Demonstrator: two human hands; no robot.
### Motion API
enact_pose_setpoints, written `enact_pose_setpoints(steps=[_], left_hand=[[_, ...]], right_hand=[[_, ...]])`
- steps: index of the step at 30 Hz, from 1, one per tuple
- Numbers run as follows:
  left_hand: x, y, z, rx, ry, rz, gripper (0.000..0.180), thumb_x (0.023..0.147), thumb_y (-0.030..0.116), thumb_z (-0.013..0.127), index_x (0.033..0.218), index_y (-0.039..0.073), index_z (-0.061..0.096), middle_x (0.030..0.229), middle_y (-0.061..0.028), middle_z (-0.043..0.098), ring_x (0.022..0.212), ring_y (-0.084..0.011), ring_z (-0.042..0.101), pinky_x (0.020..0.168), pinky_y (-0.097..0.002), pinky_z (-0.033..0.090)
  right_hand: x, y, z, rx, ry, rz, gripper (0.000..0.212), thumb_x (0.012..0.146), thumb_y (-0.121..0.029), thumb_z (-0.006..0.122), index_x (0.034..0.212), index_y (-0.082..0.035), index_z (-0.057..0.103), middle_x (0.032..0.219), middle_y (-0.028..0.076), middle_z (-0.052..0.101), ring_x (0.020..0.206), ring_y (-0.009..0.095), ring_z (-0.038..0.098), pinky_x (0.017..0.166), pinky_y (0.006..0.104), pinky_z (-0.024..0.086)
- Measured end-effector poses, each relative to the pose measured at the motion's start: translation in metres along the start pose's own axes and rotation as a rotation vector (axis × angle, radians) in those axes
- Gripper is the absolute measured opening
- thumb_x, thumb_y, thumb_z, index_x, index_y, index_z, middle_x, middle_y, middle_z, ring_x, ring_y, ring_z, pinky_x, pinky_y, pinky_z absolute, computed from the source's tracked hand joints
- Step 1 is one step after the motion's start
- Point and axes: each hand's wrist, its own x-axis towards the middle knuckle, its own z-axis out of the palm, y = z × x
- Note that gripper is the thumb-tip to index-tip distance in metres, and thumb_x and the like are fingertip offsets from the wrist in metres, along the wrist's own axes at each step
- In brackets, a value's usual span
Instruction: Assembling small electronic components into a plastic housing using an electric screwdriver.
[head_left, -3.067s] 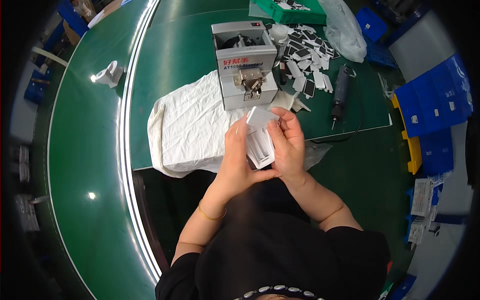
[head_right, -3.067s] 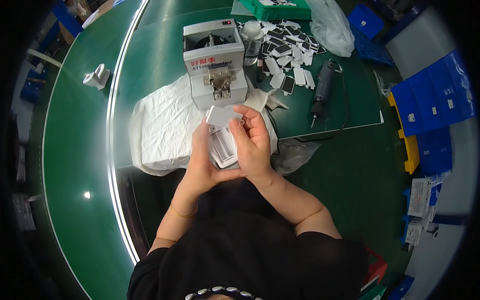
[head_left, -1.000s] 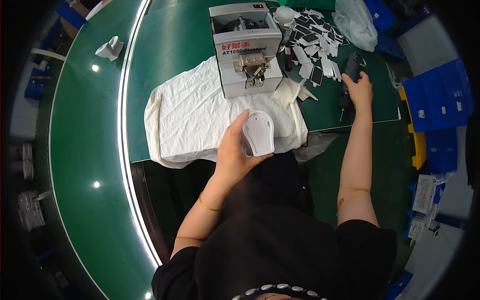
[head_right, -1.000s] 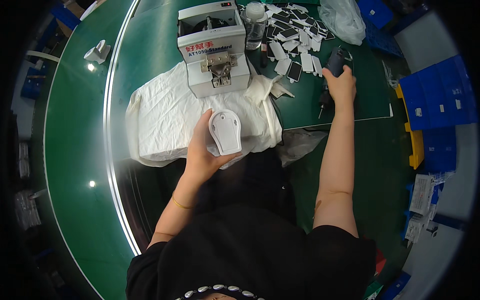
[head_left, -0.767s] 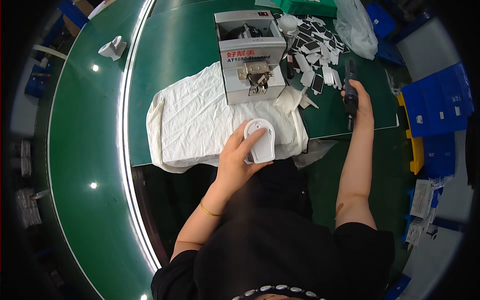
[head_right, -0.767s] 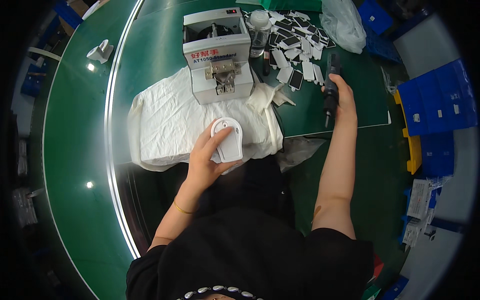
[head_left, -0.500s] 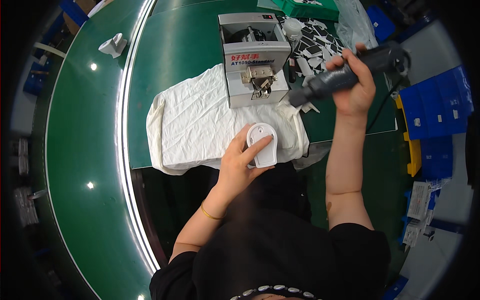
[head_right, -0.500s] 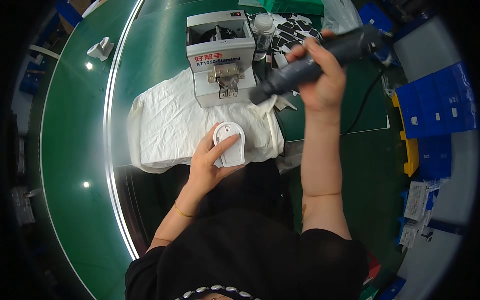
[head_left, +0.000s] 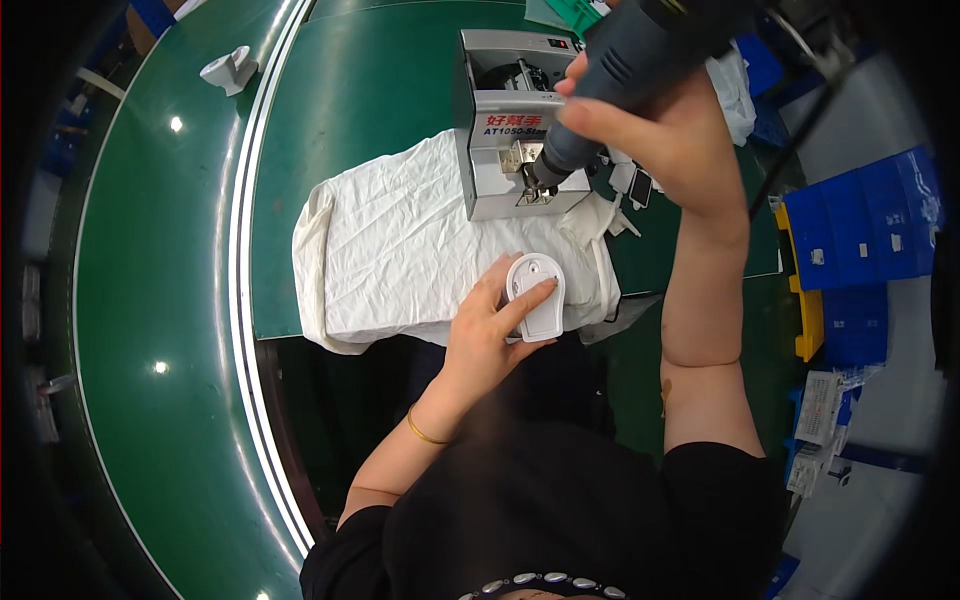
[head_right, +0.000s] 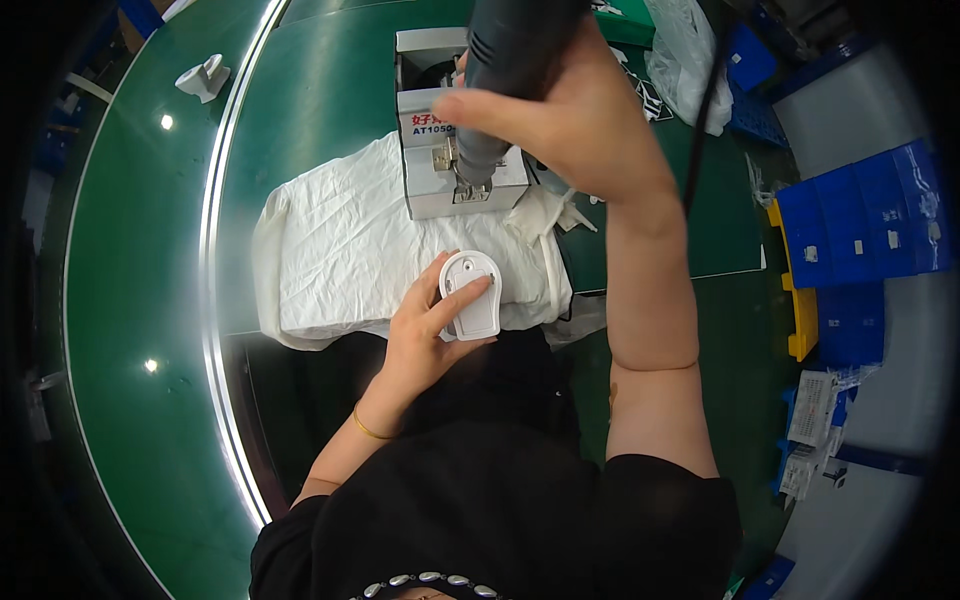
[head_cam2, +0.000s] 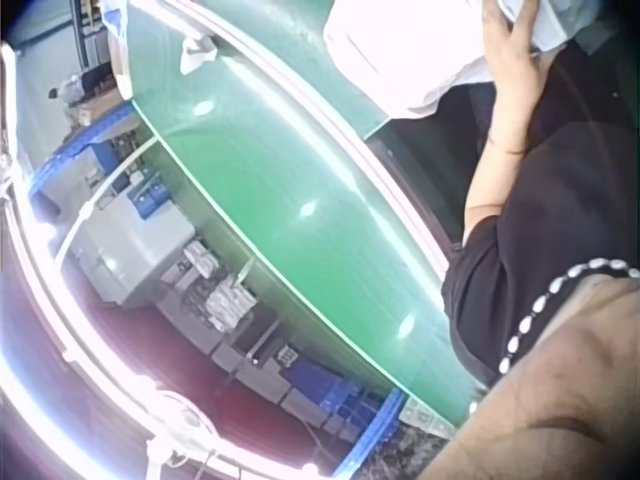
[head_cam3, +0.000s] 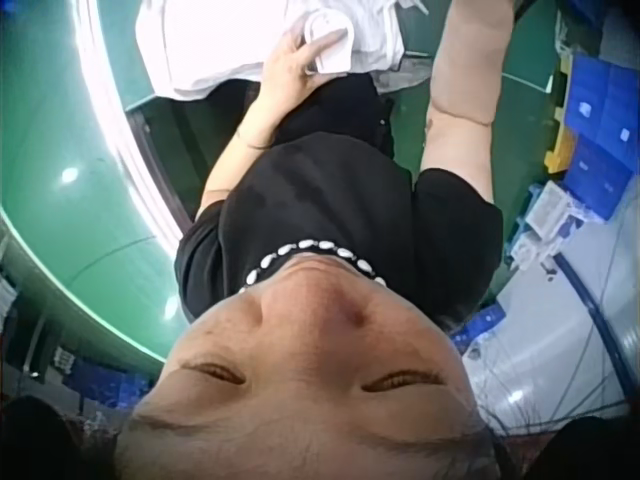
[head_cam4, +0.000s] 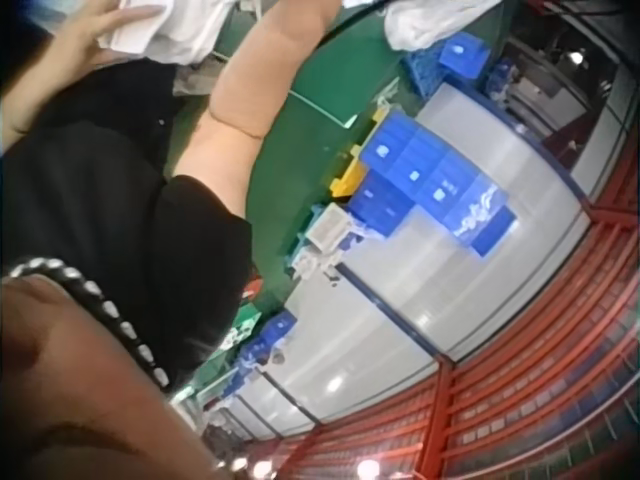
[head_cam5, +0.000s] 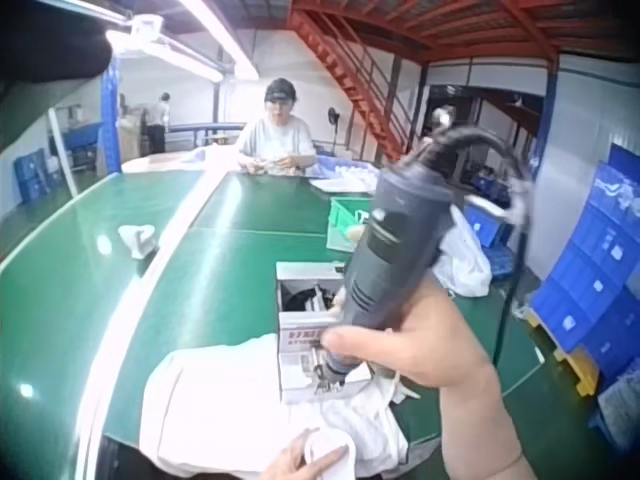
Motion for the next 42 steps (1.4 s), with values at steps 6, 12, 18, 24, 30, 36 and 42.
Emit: enact_pose_setpoints(steps=[6,12,18,24,30,36,42], left_hand=[[-0.001,-0.001,0.002,-0.010,-0.001,-0.005,0.073,0.057,0.009,0.089,0.126,0.018,0.066,0.140,-0.0212,0.050,0.123,-0.0391,0.054,0.097,-0.0428,0.051],[-0.003,-0.002,0.002,0.001,-0.008,-0.009,0.074,0.058,0.007,0.090,0.127,0.018,0.066,0.142,-0.0224,0.048,0.125,-0.0389,0.054,0.096,-0.0419,0.052],[-0.003,-0.002,0.001,0.001,0.017,-0.007,0.077,0.055,0.009,0.089,0.128,0.020,0.065,0.139,-0.0201,0.051,0.123,-0.0395,0.054,0.099,-0.0437,0.049],[-0.001,-0.001,-0.002,0.006,0.009,-0.003,0.078,0.054,0.007,0.089,0.128,0.020,0.065,0.139,-0.0197,0.051,0.124,-0.0394,0.054,0.098,-0.0434,0.049],[-0.001,-0.001,-0.001,0.010,0.012,-0.007,0.078,0.054,0.006,0.088,0.127,0.019,0.065,0.140,-0.0197,0.051,0.125,-0.0401,0.053,0.098,-0.0437,0.049],[0.000,-0.001,-0.002,0.012,0.016,-0.008,0.077,0.054,0.006,0.088,0.127,0.019,0.066,0.140,-0.0193,0.051,0.125,-0.0402,0.053,0.099,-0.0441,0.048],[-0.004,-0.001,0.000,0.014,0.019,-0.009,0.076,0.054,0.007,0.088,0.127,0.019,0.066,0.140,-0.0192,0.051,0.126,-0.0399,0.053,0.099,-0.0444,0.048]], right_hand=[[0.024,0.038,0.013,-0.143,0.193,-0.241,0.048,0.080,-0.005,0.078,0.118,0.001,0.050,0.094,0.004,0.057,0.074,0.012,0.061,0.067,0.0260,0.050],[0.009,0.056,0.007,0.070,0.224,-0.077,0.048,0.081,-0.008,0.077,0.121,-0.001,0.050,0.098,0.009,0.064,0.081,0.013,0.064,0.068,0.0250,0.051],[-0.049,0.041,0.011,0.092,0.092,-0.277,0.046,0.091,0.000,0.061,0.131,0.001,0.038,0.074,0.007,0.056,0.063,0.016,0.057,0.065,0.0374,0.051],[-0.070,0.038,0.006,-0.128,0.012,-0.287,0.050,0.091,-0.006,0.063,0.131,0.001,0.034,0.076,0.009,0.056,0.065,0.016,0.057,0.067,0.0382,0.052],[-0.071,0.039,0.013,0.012,0.043,-0.236,0.049,0.090,-0.006,0.062,0.130,0.001,0.034,0.076,0.009,0.057,0.065,0.016,0.058,0.067,0.0378,0.052],[-0.070,0.040,0.014,-0.015,0.033,-0.260,0.048,0.089,-0.005,0.062,0.128,0.000,0.034,0.077,0.010,0.057,0.065,0.016,0.058,0.068,0.0381,0.052],[-0.071,0.043,0.017,-0.032,-0.003,-0.277,0.042,0.089,-0.004,0.061,0.124,-0.001,0.037,0.078,0.011,0.058,0.064,0.016,0.058,0.067,0.0382,0.052]])
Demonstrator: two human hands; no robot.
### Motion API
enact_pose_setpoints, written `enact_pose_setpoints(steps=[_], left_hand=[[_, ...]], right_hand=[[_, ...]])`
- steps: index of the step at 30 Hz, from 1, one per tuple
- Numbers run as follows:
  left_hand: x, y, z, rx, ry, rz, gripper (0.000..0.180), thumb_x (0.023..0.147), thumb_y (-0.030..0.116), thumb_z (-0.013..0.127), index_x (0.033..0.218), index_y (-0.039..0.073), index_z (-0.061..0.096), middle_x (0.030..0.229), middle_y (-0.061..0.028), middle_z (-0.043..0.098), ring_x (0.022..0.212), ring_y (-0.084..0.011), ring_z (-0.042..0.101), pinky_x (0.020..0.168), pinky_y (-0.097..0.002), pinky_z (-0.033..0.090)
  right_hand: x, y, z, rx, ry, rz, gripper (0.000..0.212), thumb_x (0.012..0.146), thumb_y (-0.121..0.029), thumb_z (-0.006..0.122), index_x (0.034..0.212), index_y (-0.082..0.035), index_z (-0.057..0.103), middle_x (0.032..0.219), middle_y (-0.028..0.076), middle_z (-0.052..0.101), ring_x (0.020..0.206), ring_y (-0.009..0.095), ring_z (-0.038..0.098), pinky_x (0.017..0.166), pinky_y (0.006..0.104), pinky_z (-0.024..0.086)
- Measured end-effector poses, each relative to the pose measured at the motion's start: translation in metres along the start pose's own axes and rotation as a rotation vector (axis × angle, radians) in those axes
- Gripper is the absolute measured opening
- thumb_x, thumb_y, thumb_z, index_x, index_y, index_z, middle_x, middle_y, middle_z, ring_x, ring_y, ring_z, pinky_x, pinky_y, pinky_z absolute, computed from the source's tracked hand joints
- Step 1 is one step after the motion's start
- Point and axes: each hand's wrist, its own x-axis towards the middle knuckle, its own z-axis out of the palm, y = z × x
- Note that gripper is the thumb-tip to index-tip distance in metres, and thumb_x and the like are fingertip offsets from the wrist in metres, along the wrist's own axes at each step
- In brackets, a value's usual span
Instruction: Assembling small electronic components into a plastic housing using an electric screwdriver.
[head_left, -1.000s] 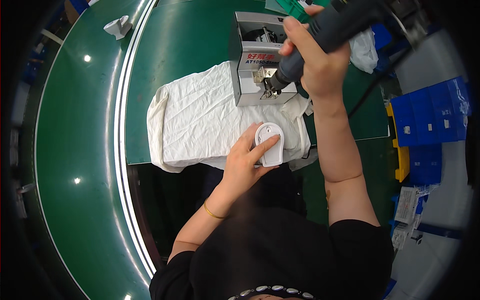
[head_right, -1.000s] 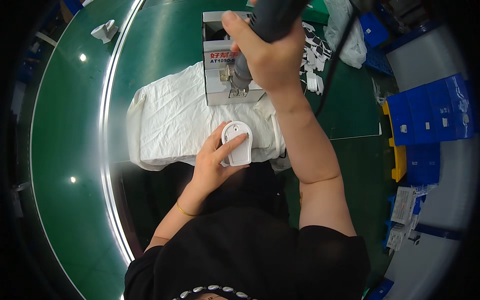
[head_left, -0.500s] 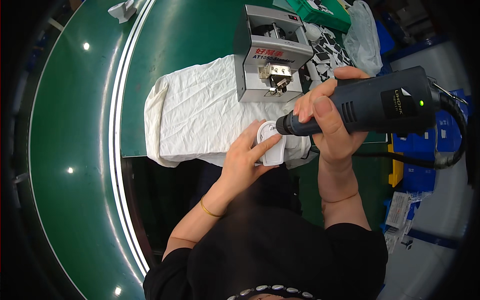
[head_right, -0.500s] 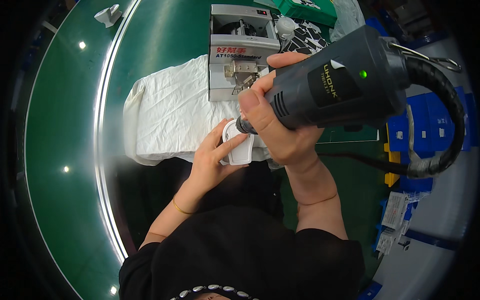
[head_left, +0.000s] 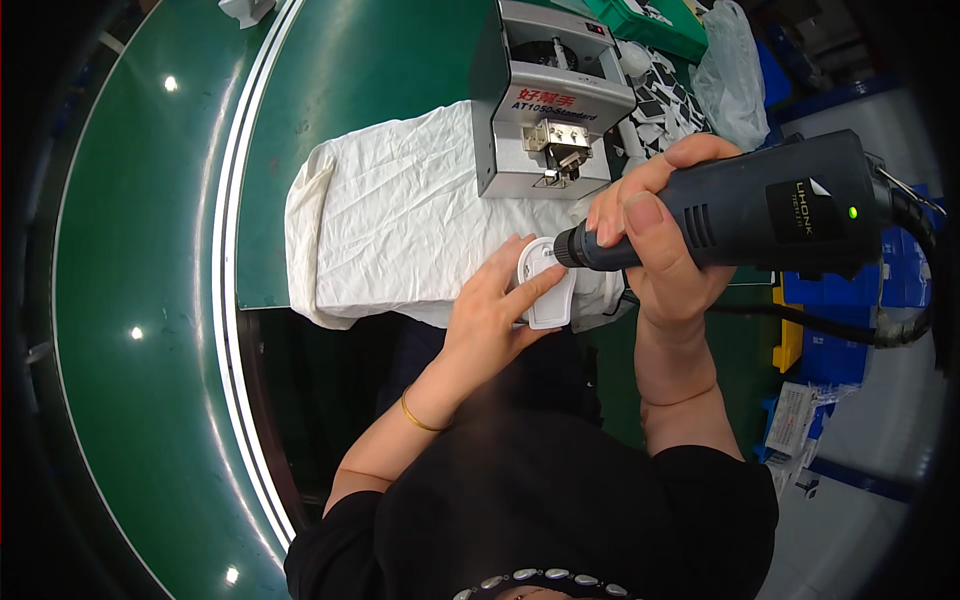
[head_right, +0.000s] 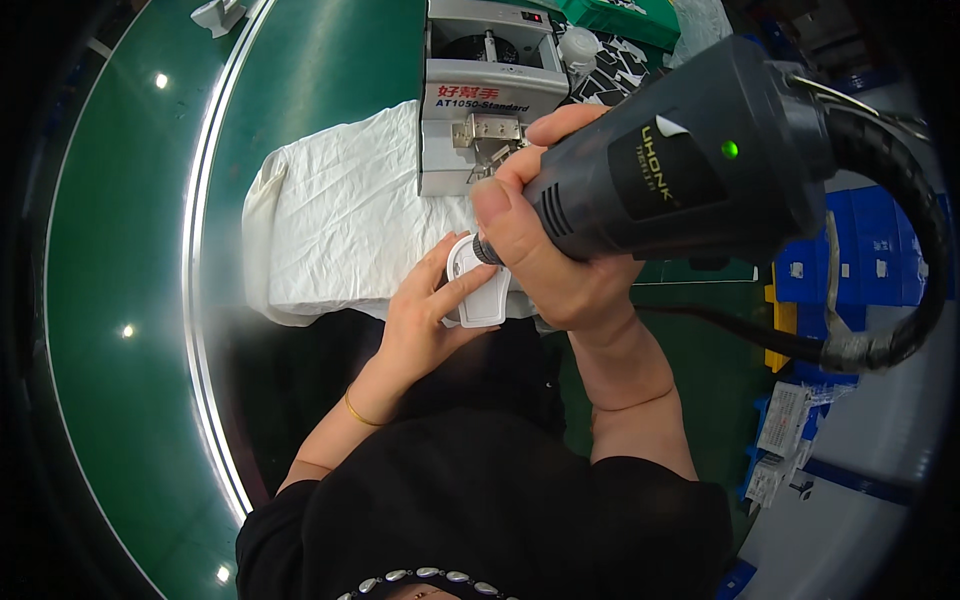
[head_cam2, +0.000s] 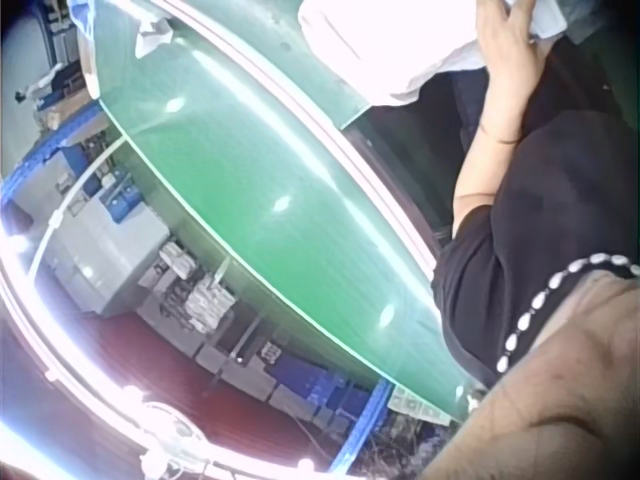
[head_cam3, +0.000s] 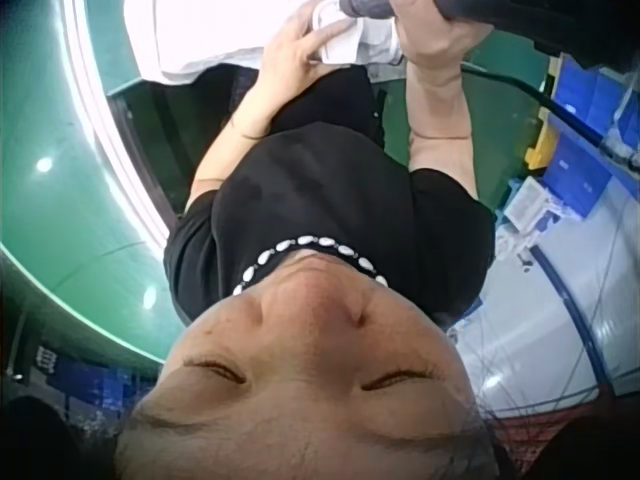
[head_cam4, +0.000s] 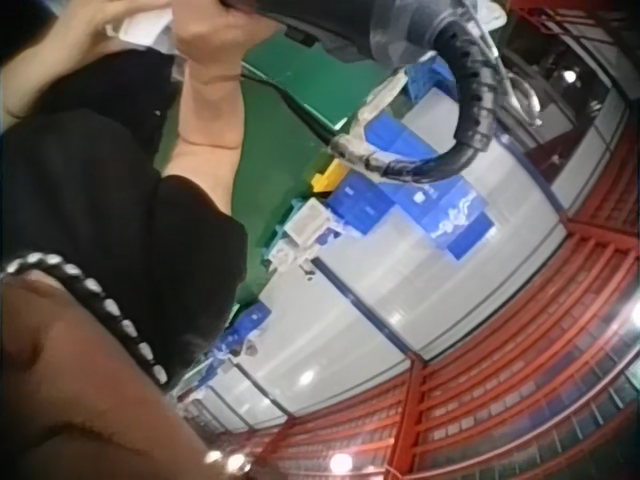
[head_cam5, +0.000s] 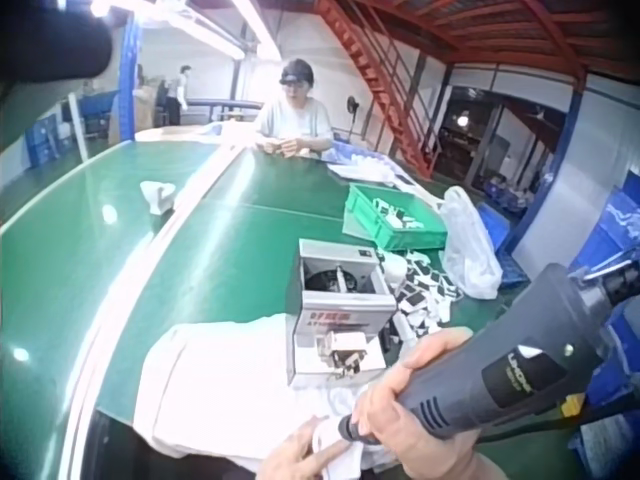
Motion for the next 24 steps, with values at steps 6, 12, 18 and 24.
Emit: enact_pose_setpoints(steps=[6,12,18,24], left_hand=[[-0.006,-0.001,0.001,-0.016,-0.008,-0.029,0.076,0.055,0.007,0.088,0.127,0.019,0.066,0.140,-0.0188,0.051,0.127,-0.0398,0.052,0.100,-0.0444,0.047],[0.002,0.000,0.001,-0.007,0.003,-0.019,0.077,0.054,0.008,0.088,0.127,0.018,0.066,0.139,-0.0190,0.052,0.126,-0.0401,0.052,0.100,-0.0440,0.047],[0.009,-0.006,0.004,0.001,0.009,0.006,0.077,0.055,0.009,0.089,0.128,0.018,0.065,0.138,-0.0208,0.052,0.124,-0.0409,0.053,0.099,-0.0441,0.048],[0.003,0.000,-0.003,0.025,0.002,0.044,0.074,0.059,0.014,0.090,0.129,0.018,0.065,0.141,-0.0244,0.049,0.118,-0.0405,0.057,0.098,-0.0418,0.049]], right_hand=[[-0.005,0.007,0.003,-0.079,-0.034,0.006,0.040,0.088,0.000,0.059,0.122,-0.002,0.037,0.078,0.011,0.058,0.063,0.016,0.056,0.067,0.0378,0.052],[-0.001,0.010,0.004,0.014,-0.002,0.028,0.041,0.088,0.002,0.060,0.122,-0.002,0.038,0.079,0.011,0.058,0.063,0.016,0.057,0.067,0.0377,0.053],[0.007,0.016,-0.003,0.118,0.014,0.062,0.049,0.086,0.002,0.062,0.128,0.000,0.036,0.076,0.011,0.058,0.064,0.018,0.059,0.068,0.0392,0.054],[0.013,0.032,-0.089,0.228,0.604,0.264,0.046,0.089,-0.012,0.070,0.126,-0.005,0.043,0.075,0.005,0.056,0.061,0.017,0.058,0.057,0.0341,0.050]])
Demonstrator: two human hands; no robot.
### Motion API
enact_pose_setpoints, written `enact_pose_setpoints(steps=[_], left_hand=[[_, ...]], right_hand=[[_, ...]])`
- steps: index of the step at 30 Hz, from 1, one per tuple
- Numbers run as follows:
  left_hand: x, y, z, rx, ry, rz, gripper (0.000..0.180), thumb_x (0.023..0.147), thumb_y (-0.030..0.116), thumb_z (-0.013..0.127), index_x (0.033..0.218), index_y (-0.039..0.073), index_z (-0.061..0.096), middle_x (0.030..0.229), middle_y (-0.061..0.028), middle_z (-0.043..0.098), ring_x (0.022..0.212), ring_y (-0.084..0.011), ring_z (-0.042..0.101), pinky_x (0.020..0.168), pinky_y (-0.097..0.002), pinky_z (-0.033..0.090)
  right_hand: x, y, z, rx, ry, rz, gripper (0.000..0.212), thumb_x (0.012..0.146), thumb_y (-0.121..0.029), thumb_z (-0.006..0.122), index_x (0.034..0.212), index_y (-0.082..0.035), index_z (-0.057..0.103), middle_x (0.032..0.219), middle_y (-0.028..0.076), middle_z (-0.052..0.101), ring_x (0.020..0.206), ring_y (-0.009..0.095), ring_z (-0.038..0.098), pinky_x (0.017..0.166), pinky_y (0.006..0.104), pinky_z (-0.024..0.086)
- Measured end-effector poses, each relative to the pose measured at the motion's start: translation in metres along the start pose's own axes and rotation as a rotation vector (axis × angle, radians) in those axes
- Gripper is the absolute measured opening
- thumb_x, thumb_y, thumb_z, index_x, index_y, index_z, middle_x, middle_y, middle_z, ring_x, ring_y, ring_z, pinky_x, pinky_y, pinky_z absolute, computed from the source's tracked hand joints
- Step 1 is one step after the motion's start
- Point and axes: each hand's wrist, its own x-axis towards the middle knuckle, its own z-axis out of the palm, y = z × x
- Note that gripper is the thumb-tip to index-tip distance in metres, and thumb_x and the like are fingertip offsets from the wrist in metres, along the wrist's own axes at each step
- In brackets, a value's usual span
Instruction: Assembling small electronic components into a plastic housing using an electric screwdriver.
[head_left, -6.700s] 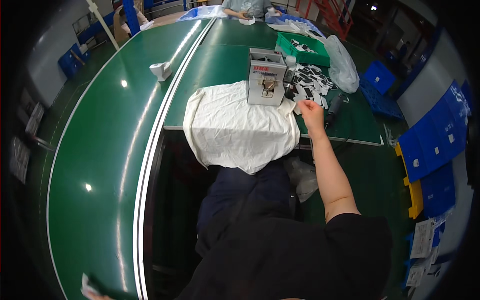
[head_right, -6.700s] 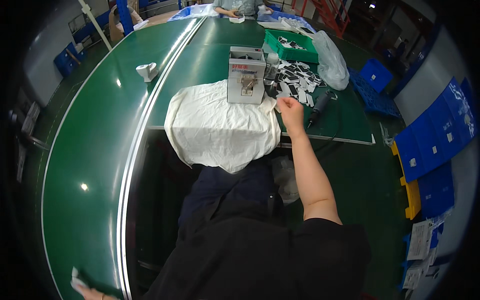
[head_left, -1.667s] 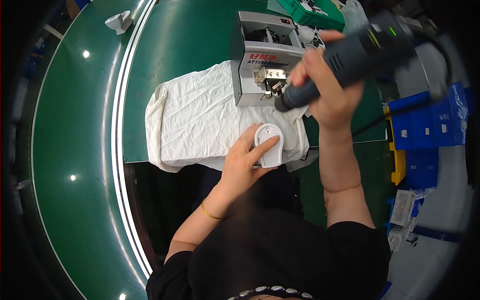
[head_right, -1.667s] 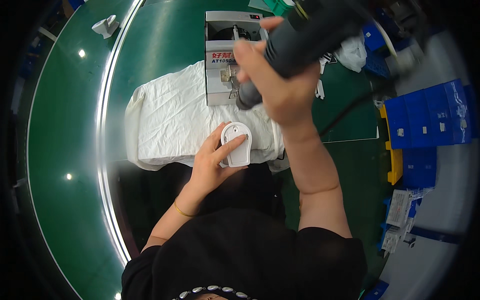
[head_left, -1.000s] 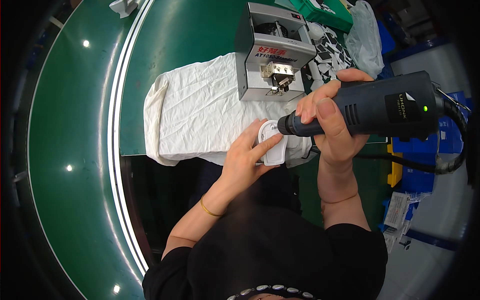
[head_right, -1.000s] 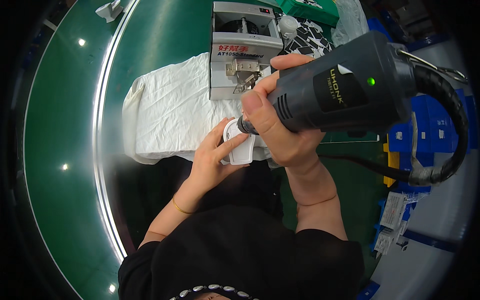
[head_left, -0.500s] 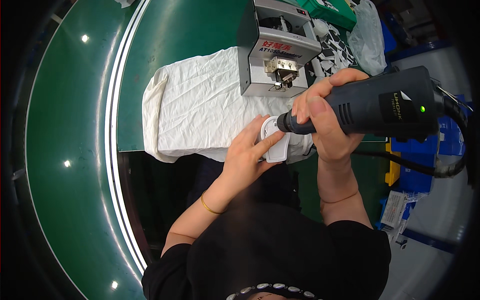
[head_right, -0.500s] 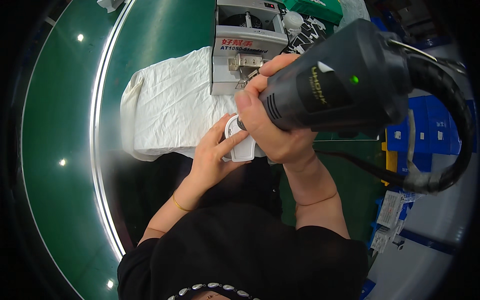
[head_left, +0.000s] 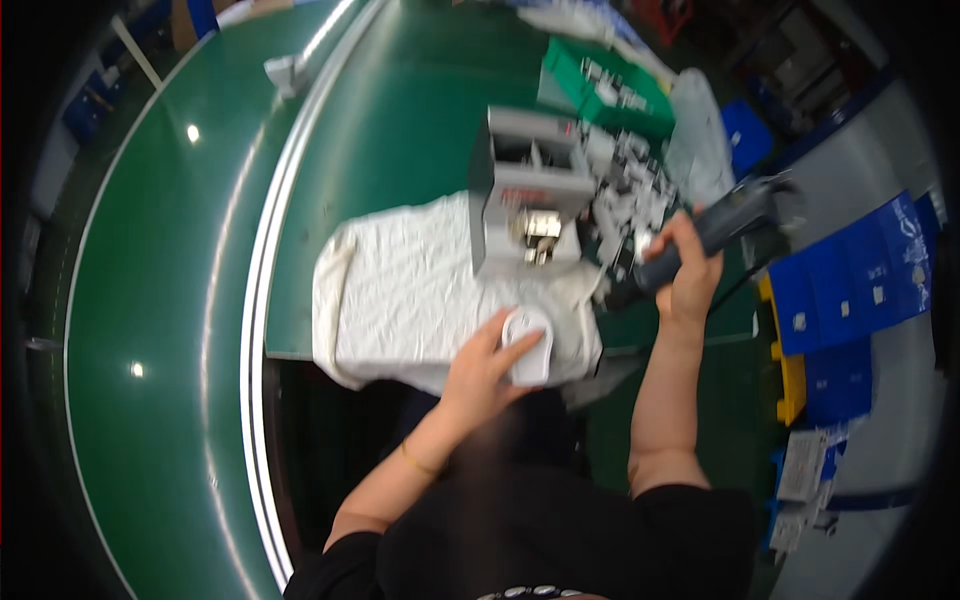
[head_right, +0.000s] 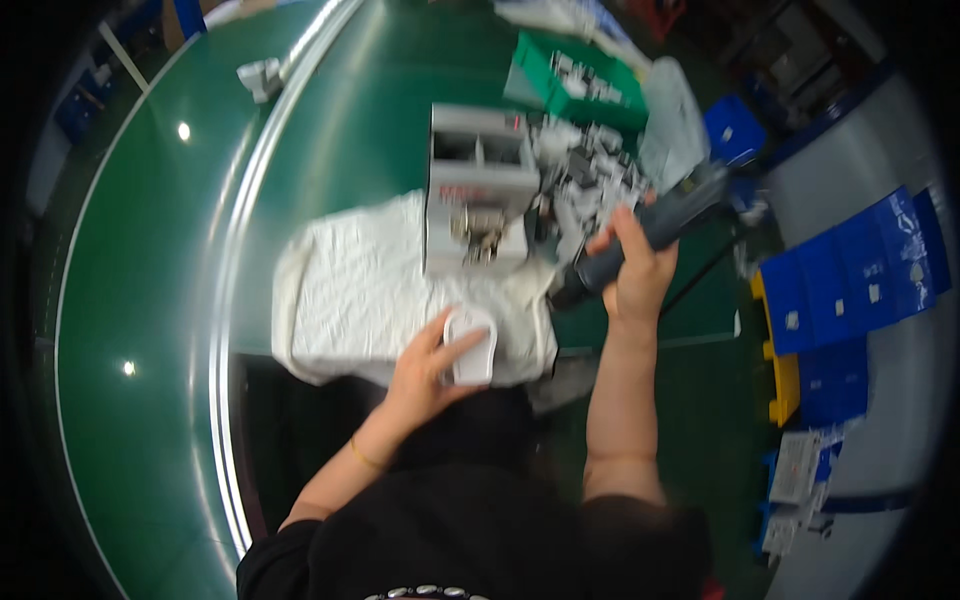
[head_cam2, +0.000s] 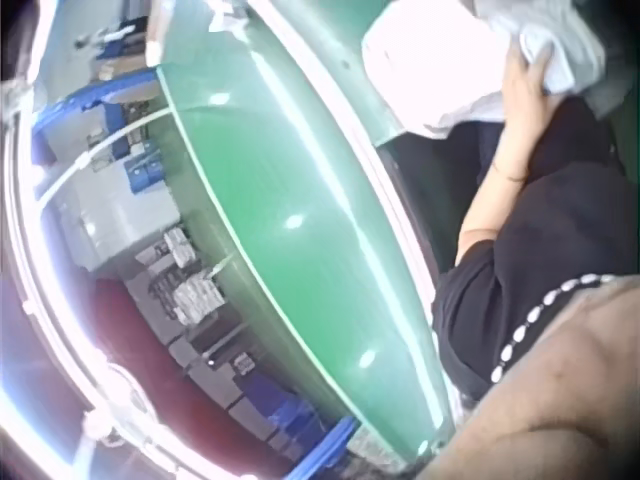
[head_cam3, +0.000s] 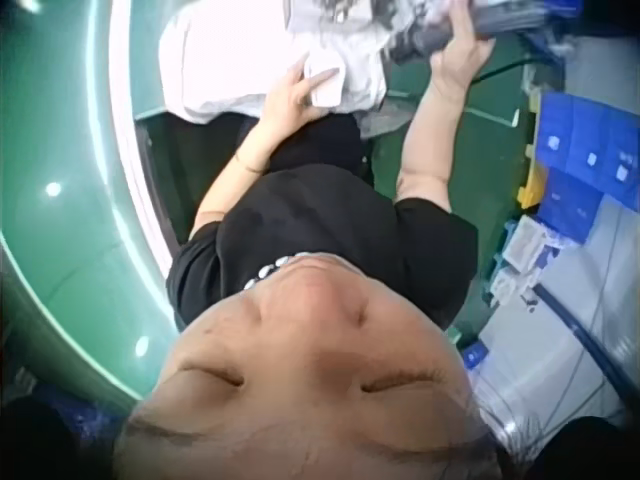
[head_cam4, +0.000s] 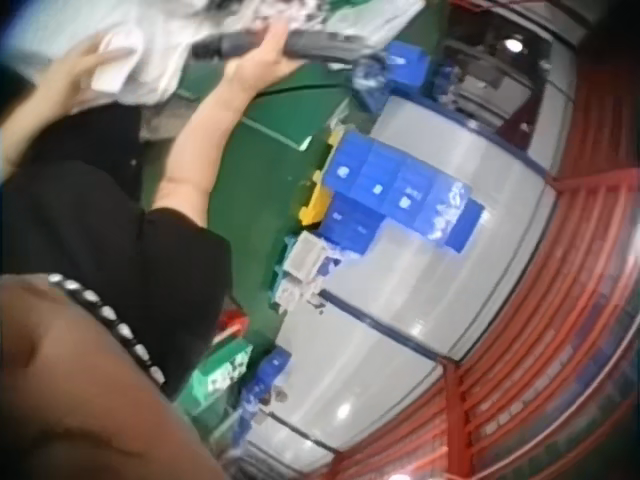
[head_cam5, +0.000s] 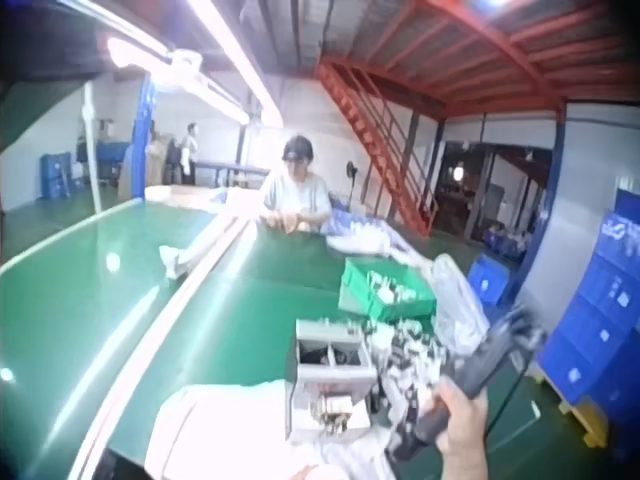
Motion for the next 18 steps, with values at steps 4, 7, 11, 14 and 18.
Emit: enact_pose_setpoints(steps=[4,7,11,14,18], left_hand=[[-0.016,-0.007,0.004,0.016,-0.015,0.019,0.074,0.061,0.022,0.088,0.130,0.020,0.062,0.142,-0.0268,0.045,0.127,-0.0431,0.049,0.104,-0.0472,0.045],[-0.013,0.009,0.004,0.181,0.062,0.093,0.059,0.070,0.018,0.081,0.127,0.021,0.065,0.145,-0.0209,0.045,0.133,-0.0401,0.043,0.105,-0.0508,0.043],[-0.009,0.007,-0.002,0.407,-0.138,0.450,0.047,0.077,0.019,0.072,0.124,0.023,0.066,0.149,-0.0089,0.043,0.136,-0.0330,0.042,0.109,-0.0494,0.039],[0.007,0.014,-0.022,0.377,-0.317,0.446,0.043,0.081,0.016,0.065,0.124,0.023,0.064,0.152,-0.0063,0.040,0.138,-0.0309,0.041,0.113,-0.0478,0.036],[0.021,0.021,-0.053,0.553,-0.459,0.438,0.051,0.083,0.009,0.060,0.133,0.018,0.057,0.149,-0.0077,0.044,0.139,-0.0340,0.040,0.112,-0.0463,0.038]], right_hand=[[0.045,0.064,-0.102,-0.254,0.162,0.124,0.041,0.081,-0.009,0.078,0.112,-0.008,0.050,0.076,0.005,0.056,0.051,0.019,0.058,0.041,0.0328,0.047],[0.058,0.092,-0.163,-0.238,0.322,0.269,0.037,0.077,-0.007,0.077,0.107,-0.004,0.055,0.078,0.006,0.058,0.055,0.021,0.059,0.047,0.0356,0.049],[0.077,0.118,-0.180,-0.448,0.403,0.258,0.031,0.073,-0.008,0.074,0.100,0.003,0.062,0.082,0.008,0.063,0.068,0.021,0.060,0.061,0.0362,0.048],[0.089,0.133,-0.187,-0.537,0.367,0.235,0.024,0.073,-0.014,0.074,0.089,0.000,0.063,0.075,0.005,0.060,0.063,0.019,0.056,0.059,0.0345,0.044],[0.091,0.142,-0.192,-0.671,0.328,0.187,0.024,0.074,-0.016,0.073,0.087,0.002,0.064,0.077,0.006,0.063,0.064,0.019,0.058,0.060,0.0346,0.045]])
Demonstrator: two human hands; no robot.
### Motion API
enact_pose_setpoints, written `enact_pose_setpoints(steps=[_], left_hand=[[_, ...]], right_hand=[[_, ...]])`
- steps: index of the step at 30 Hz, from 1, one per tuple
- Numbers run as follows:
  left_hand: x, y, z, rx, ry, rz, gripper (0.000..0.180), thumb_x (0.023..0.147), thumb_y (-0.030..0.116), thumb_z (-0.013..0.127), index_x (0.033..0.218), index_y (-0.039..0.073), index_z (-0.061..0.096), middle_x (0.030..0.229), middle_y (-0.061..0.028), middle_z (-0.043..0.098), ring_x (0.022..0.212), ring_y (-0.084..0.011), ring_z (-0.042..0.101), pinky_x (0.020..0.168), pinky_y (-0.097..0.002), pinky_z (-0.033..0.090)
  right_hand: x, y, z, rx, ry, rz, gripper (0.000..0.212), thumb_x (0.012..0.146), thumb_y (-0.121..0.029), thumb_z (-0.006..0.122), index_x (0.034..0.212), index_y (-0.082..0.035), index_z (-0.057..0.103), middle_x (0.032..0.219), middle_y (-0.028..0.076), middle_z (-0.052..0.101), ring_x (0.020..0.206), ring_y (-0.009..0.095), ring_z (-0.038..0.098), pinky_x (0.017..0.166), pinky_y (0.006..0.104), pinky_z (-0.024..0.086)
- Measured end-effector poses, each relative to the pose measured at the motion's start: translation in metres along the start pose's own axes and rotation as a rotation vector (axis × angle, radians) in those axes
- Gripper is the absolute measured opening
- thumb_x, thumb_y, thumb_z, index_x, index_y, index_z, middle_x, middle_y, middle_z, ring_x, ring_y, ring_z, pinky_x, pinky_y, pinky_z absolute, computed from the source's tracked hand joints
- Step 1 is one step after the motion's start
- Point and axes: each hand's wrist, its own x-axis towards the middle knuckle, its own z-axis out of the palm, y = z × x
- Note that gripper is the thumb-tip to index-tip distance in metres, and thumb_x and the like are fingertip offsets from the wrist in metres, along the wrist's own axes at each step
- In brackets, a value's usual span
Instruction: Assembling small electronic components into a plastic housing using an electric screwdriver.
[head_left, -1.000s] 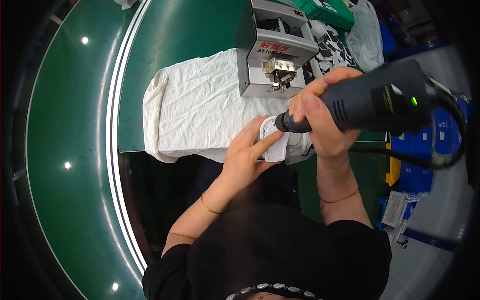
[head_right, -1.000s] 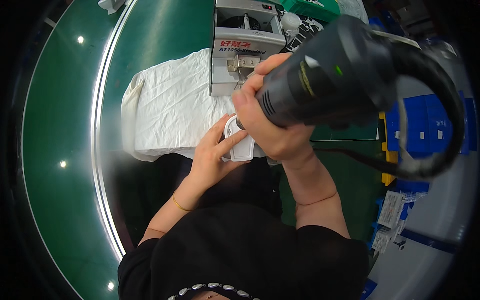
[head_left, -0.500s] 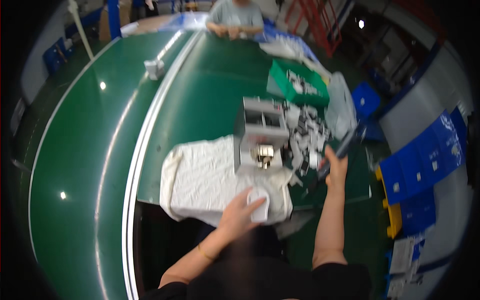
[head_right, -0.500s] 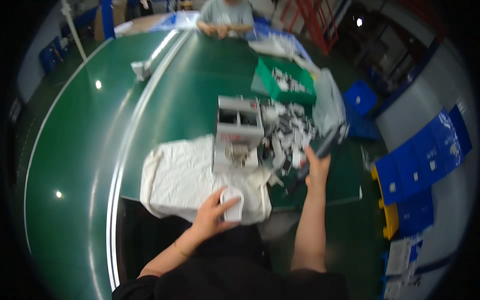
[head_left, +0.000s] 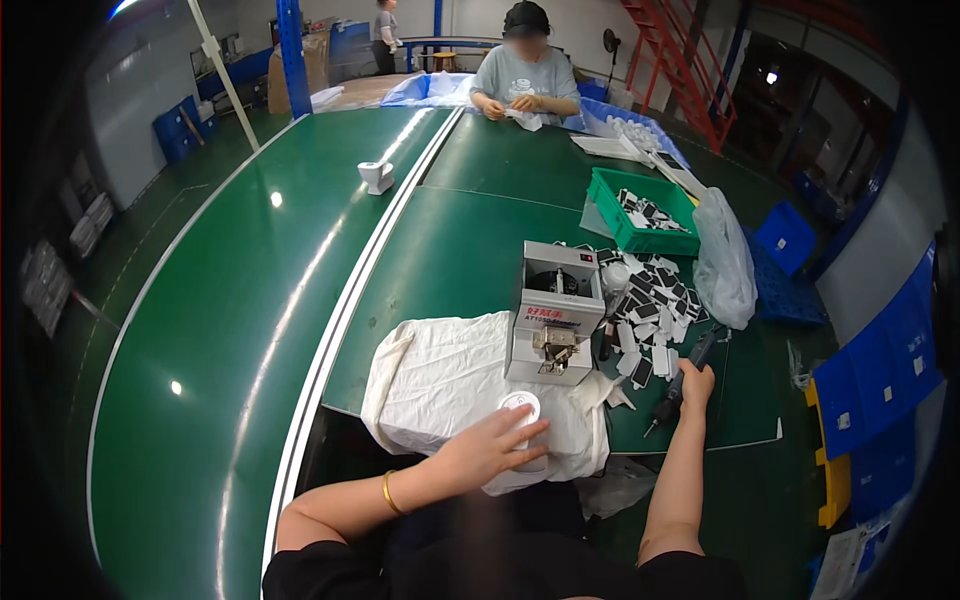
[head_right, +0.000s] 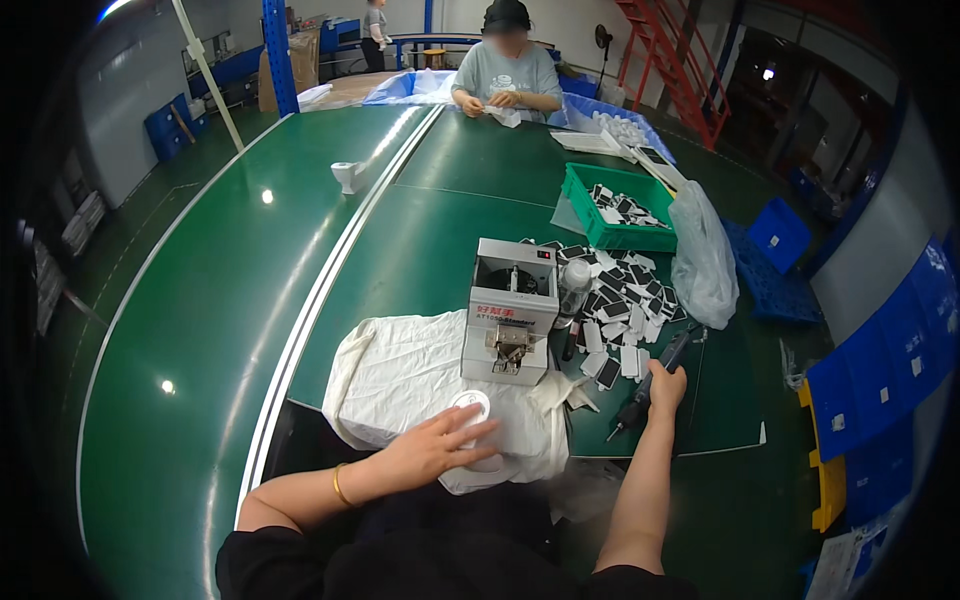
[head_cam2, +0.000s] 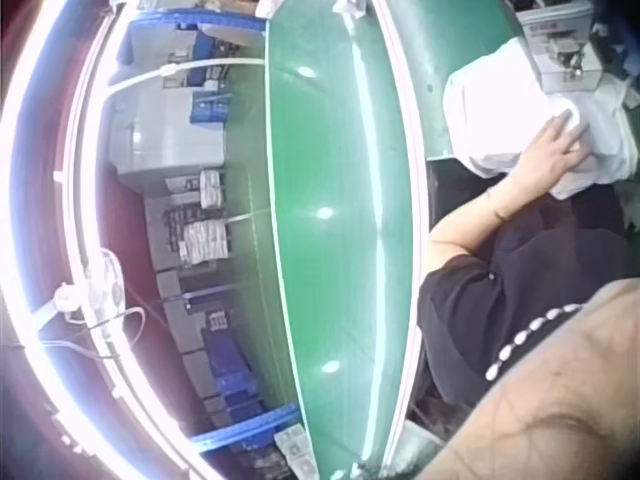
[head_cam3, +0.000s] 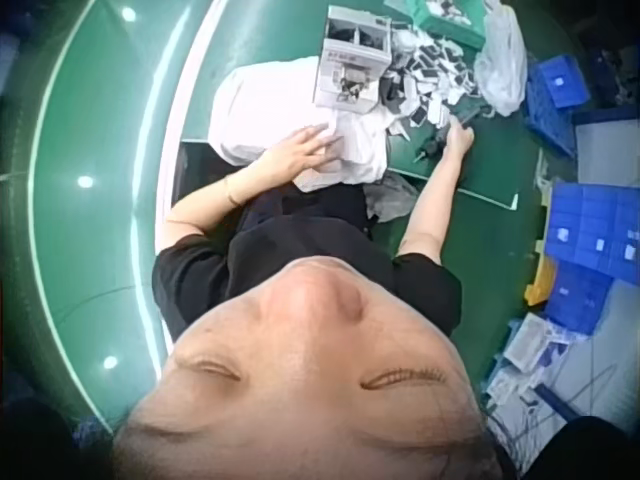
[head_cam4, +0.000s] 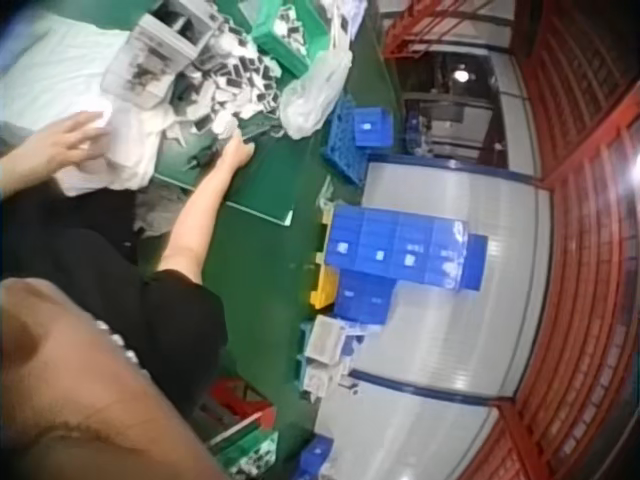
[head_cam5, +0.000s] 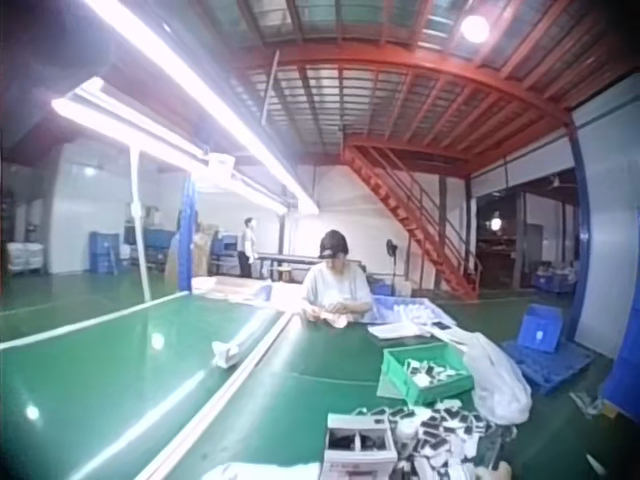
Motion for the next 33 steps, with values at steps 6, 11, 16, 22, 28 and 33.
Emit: enact_pose_setpoints(steps=[6,11,16,22,28,33], left_hand=[[-0.039,-0.036,-0.001,-0.200,0.233,-0.342,0.059,0.071,-0.003,0.069,0.128,0.008,0.057,0.137,-0.0117,0.056,0.118,-0.0332,0.061,0.093,-0.0392,0.055],[-0.079,-0.084,-0.029,-0.182,0.755,-0.621,0.055,0.074,-0.010,0.071,0.125,0.006,0.058,0.128,-0.0133,0.061,0.104,-0.0245,0.065,0.087,-0.0324,0.053],[-0.150,-0.202,-0.053,-0.180,0.999,-1.197,0.039,0.081,0.011,0.076,0.115,0.000,0.060,0.094,-0.0068,0.066,0.080,-0.0140,0.059,0.072,-0.0282,0.049],[-0.202,-0.247,-0.035,0.296,0.697,-1.429,0.048,0.074,0.037,0.081,0.102,0.000,0.069,0.091,-0.0105,0.071,0.086,-0.0279,0.065,0.088,-0.0399,0.047],[-0.187,-0.235,-0.042,0.171,0.519,-1.665,0.077,0.072,0.040,0.083,0.131,-0.001,0.055,0.144,-0.0211,0.047,0.133,-0.0402,0.038,0.112,-0.0449,0.034],[-0.139,-0.191,-0.028,0.554,0.814,-1.242,0.081,0.082,0.031,0.078,0.144,-0.002,0.038,0.145,-0.0238,0.045,0.135,-0.0405,0.037,0.113,-0.0478,0.030]], right_hand=[[-0.017,-0.010,0.000,0.046,-0.019,-0.013,0.034,0.075,-0.016,0.075,0.100,0.004,0.065,0.087,0.009,0.066,0.074,0.020,0.061,0.068,0.0338,0.047],[-0.015,0.003,-0.005,0.074,-0.005,-0.037,0.051,0.077,-0.016,0.077,0.119,0.006,0.060,0.103,0.012,0.067,0.085,0.021,0.063,0.077,0.0331,0.050],[0.008,0.040,0.000,0.018,0.156,-0.154,0.067,0.081,-0.029,0.079,0.133,0.004,0.054,0.112,0.015,0.062,0.096,0.025,0.064,0.087,0.0362,0.050],[0.000,0.031,0.001,-0.086,0.121,-0.155,0.069,0.080,-0.034,0.078,0.133,0.004,0.054,0.111,0.017,0.062,0.098,0.030,0.063,0.088,0.0393,0.049],[-0.006,0.026,0.004,-0.131,0.174,-0.195,0.064,0.084,-0.021,0.077,0.135,0.007,0.050,0.109,0.014,0.067,0.093,0.019,0.064,0.080,0.0310,0.051],[-0.013,0.014,0.003,-0.071,0.179,-0.172,0.071,0.079,-0.034,0.079,0.132,0.006,0.054,0.112,0.019,0.063,0.097,0.031,0.064,0.087,0.0391,0.050]])
